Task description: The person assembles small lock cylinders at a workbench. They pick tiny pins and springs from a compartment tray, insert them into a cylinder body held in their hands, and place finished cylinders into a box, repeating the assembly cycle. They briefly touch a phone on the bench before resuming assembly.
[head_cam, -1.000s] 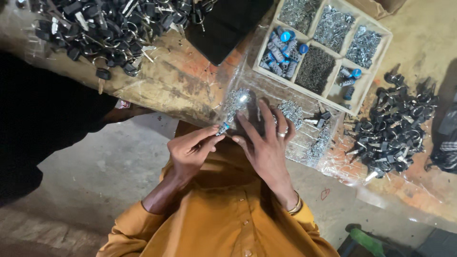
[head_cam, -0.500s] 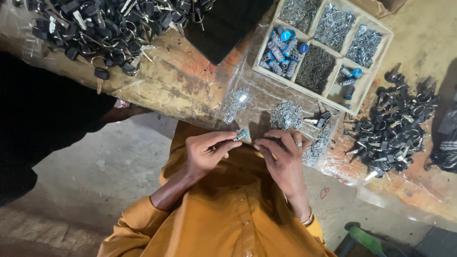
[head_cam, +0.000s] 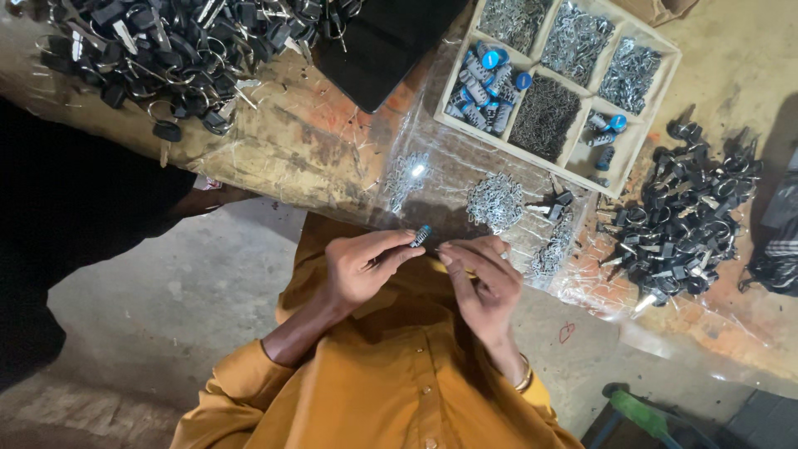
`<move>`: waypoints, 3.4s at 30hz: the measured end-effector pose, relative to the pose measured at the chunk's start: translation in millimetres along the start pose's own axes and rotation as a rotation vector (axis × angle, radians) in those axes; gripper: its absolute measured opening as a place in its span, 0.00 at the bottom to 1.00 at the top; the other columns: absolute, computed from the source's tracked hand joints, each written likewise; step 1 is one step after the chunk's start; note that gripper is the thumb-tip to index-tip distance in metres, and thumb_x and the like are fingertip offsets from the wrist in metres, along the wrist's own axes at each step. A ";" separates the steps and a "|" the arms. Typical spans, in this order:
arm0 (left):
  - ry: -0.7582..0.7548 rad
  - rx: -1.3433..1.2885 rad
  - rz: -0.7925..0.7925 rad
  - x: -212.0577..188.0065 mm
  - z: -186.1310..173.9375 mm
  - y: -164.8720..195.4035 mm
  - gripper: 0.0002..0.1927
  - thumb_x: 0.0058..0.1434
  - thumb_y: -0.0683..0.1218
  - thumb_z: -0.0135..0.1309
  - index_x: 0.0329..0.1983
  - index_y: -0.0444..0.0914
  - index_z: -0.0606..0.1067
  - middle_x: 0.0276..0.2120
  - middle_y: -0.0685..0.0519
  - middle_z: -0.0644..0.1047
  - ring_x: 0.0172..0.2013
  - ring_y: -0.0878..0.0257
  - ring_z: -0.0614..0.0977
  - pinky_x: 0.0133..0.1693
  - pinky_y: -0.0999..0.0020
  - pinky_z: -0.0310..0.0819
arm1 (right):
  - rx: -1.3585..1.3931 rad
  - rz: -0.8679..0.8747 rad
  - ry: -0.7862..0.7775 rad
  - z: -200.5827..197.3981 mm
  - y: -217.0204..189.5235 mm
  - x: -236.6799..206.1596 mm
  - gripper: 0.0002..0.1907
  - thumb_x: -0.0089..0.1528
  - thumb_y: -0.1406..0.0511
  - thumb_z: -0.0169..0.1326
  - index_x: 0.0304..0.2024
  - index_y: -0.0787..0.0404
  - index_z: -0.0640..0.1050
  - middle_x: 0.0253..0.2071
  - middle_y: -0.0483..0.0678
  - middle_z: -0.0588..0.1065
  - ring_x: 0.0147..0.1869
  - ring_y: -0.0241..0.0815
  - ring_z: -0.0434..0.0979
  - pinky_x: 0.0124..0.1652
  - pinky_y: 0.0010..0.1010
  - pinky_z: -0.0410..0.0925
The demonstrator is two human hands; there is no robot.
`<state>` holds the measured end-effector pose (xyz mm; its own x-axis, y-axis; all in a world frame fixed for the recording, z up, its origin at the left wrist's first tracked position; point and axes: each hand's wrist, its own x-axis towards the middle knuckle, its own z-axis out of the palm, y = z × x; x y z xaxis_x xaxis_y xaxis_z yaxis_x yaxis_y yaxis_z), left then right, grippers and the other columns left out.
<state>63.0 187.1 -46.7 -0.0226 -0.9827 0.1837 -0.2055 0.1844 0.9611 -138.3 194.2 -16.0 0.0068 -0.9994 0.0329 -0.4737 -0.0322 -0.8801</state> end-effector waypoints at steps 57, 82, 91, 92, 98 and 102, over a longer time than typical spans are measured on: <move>-0.307 -0.740 -0.547 1.8 14.2 27.4 0.15 0.60 0.32 0.62 0.33 0.36 0.66 0.47 0.37 0.83 0.44 0.64 0.85 0.45 0.71 0.83 | 0.458 -0.041 -0.076 -29.2 21.8 -19.5 0.11 0.57 0.78 0.66 0.34 0.68 0.75 0.43 0.59 0.81 0.48 0.46 0.85 0.44 0.31 0.77; -0.225 -0.644 -0.520 -0.7 12.2 24.5 0.25 0.59 0.34 0.67 0.27 0.38 0.58 0.31 0.41 0.72 0.45 0.60 0.87 0.38 0.71 0.81 | 0.034 -0.308 -0.233 -49.1 -2.5 2.8 0.11 0.55 0.74 0.66 0.41 0.63 0.84 0.41 0.51 0.82 0.47 0.44 0.84 0.46 0.30 0.77; -0.209 -0.077 0.233 11.7 14.6 37.7 0.16 0.61 0.34 0.65 0.52 0.33 0.77 0.46 0.44 0.82 0.45 0.54 0.88 0.46 0.66 0.86 | 0.141 -0.013 -0.266 -54.2 -4.6 14.4 0.14 0.54 0.70 0.70 0.42 0.63 0.84 0.40 0.49 0.83 0.40 0.40 0.85 0.41 0.27 0.75; -0.206 -0.064 0.275 12.9 12.9 34.9 0.16 0.61 0.34 0.65 0.52 0.32 0.77 0.46 0.44 0.82 0.44 0.54 0.88 0.46 0.66 0.87 | 0.126 -0.009 -0.306 -56.4 -6.1 18.1 0.14 0.54 0.70 0.70 0.42 0.63 0.83 0.40 0.49 0.83 0.40 0.41 0.85 0.41 0.27 0.75; -0.309 0.035 0.267 11.5 5.8 28.9 0.19 0.57 0.44 0.71 0.46 0.35 0.75 0.38 0.49 0.82 0.34 0.58 0.86 0.34 0.66 0.81 | -0.114 -0.192 -0.627 -89.3 -20.5 49.9 0.12 0.56 0.69 0.67 0.43 0.60 0.84 0.43 0.47 0.84 0.41 0.41 0.86 0.39 0.28 0.76; -0.269 0.032 0.248 13.5 -2.3 26.7 0.16 0.58 0.43 0.70 0.44 0.34 0.77 0.36 0.48 0.82 0.31 0.57 0.85 0.31 0.66 0.79 | -0.377 -0.207 -0.523 -150.3 -41.1 94.6 0.16 0.55 0.73 0.59 0.45 0.59 0.83 0.46 0.50 0.83 0.44 0.44 0.84 0.42 0.34 0.75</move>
<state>59.4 178.8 -18.0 -0.3310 -0.8781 0.3456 -0.1922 0.4213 0.8863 -250.6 102.5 94.5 0.5106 -0.8493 -0.1337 -0.6910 -0.3128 -0.6517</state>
